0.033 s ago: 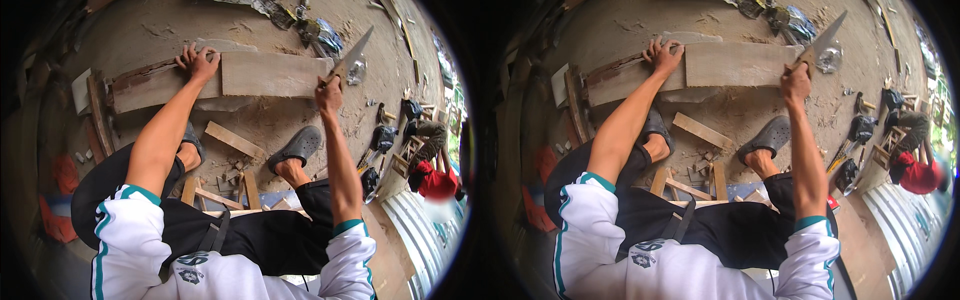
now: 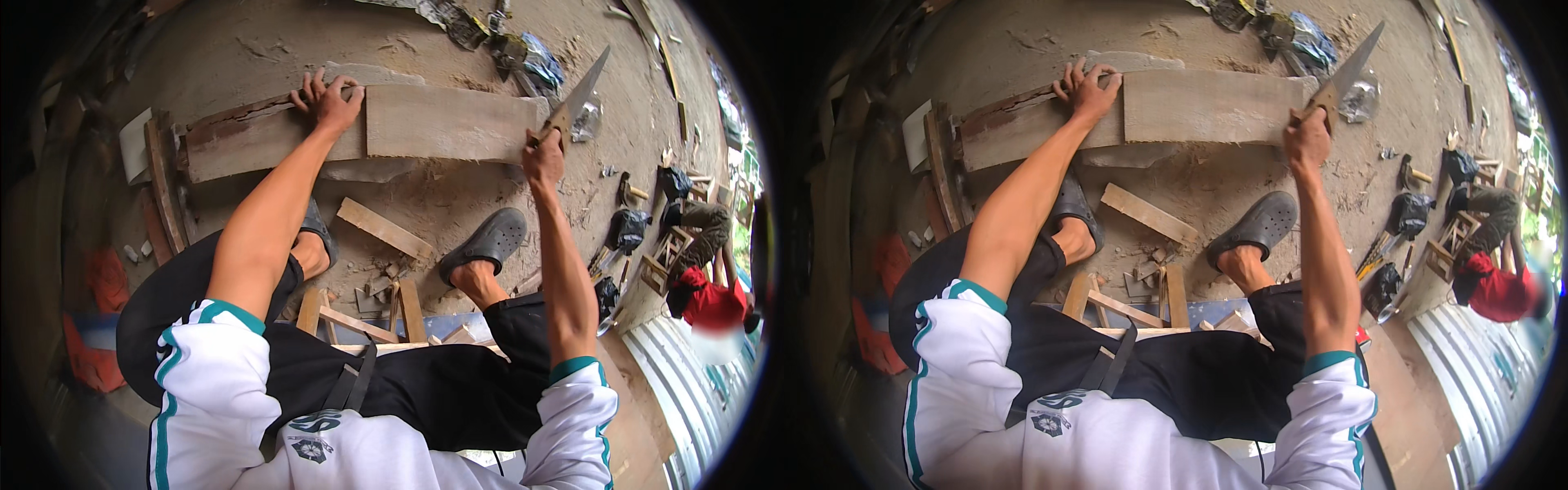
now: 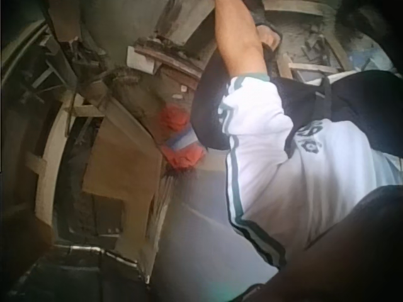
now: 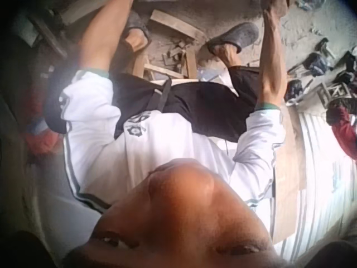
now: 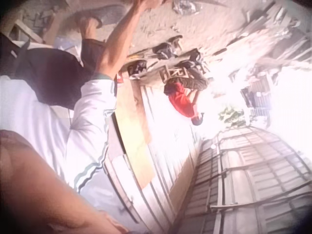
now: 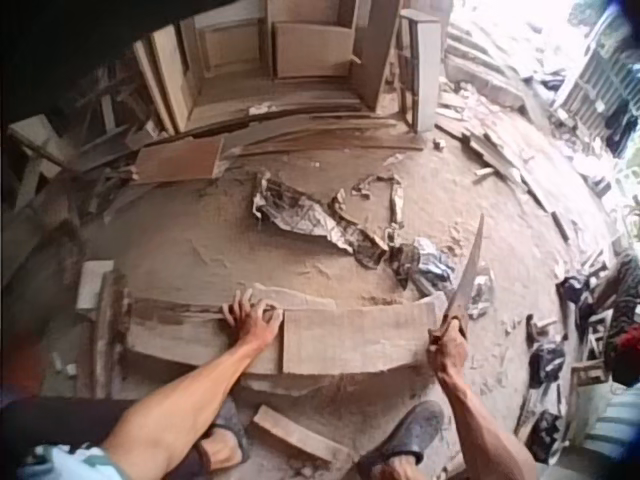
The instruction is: The person sits on the floor and uses a hand saw to cut a rectangular wooden plank. They hold the plank with their left hand and saw with their right hand, making repeated back-and-forth strokes along the plank's length.
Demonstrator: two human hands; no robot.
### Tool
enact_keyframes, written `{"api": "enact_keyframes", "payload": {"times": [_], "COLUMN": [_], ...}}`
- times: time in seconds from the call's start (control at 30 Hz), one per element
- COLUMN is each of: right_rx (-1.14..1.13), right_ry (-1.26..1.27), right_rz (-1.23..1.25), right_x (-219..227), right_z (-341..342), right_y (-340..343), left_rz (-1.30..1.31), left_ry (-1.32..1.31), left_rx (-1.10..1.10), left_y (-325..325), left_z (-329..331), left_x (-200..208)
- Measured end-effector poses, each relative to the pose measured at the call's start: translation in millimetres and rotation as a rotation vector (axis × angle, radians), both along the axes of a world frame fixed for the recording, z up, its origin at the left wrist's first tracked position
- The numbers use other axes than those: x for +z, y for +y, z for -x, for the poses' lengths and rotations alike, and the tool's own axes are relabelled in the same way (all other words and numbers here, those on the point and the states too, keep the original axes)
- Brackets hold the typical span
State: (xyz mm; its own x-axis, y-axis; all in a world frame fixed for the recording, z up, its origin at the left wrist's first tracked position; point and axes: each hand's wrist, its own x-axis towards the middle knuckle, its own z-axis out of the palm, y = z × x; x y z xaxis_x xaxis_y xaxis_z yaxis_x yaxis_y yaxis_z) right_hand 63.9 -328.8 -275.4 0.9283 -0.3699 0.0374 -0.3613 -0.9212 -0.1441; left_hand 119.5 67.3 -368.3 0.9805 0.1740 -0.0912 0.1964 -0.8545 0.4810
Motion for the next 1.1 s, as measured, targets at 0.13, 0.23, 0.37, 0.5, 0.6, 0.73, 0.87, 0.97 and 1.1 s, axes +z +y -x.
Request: {"api": "enact_keyframes", "payload": {"times": [0.13, 0.23, 0.37, 0.5, 0.6, 0.73, 0.87, 0.97, 1.1], "right_rx": [0.022, -0.031, -0.105, -0.12, -0.142, -0.161, -0.166, -0.174, -0.166], "right_ry": [0.041, 0.047, 0.068, 0.013, -0.016, 0.055, 0.009, 0.026, 0.038], "right_rz": [-0.164, -0.223, -0.299, -0.356, -0.376, -0.355, -0.423, -0.442, -0.44], "right_x": [-17, -18, -16, -22, -28, -31, -36, -40, -43], "right_z": [-4, -6, -9, -8, -6, -12, -11, -12, -12], "right_y": [-9, -5, -5, -9, -13, -16, -19, -24, -27], "left_rz": [0.002, 0.021, 0.057, 0.071, 0.121, 0.118, 0.112, 0.115, 0.111], "left_ry": [0.014, 0.005, 0.04, 0.027, -0.002, -0.007, 0.001, -0.008, -0.018], "left_rx": [0.005, 0.012, 0.018, 0.014, 0.015, 0.017, 0.021, 0.018, 0.026], "left_y": [4, 4, 2, 2, 1, 3, 2, 2, 2], "left_z": [3, 5, 5, 3, 3, 3, 2, 3, 2], "left_x": [1, 0, 4, 3, 3, 2, 3, 3, 1]}}
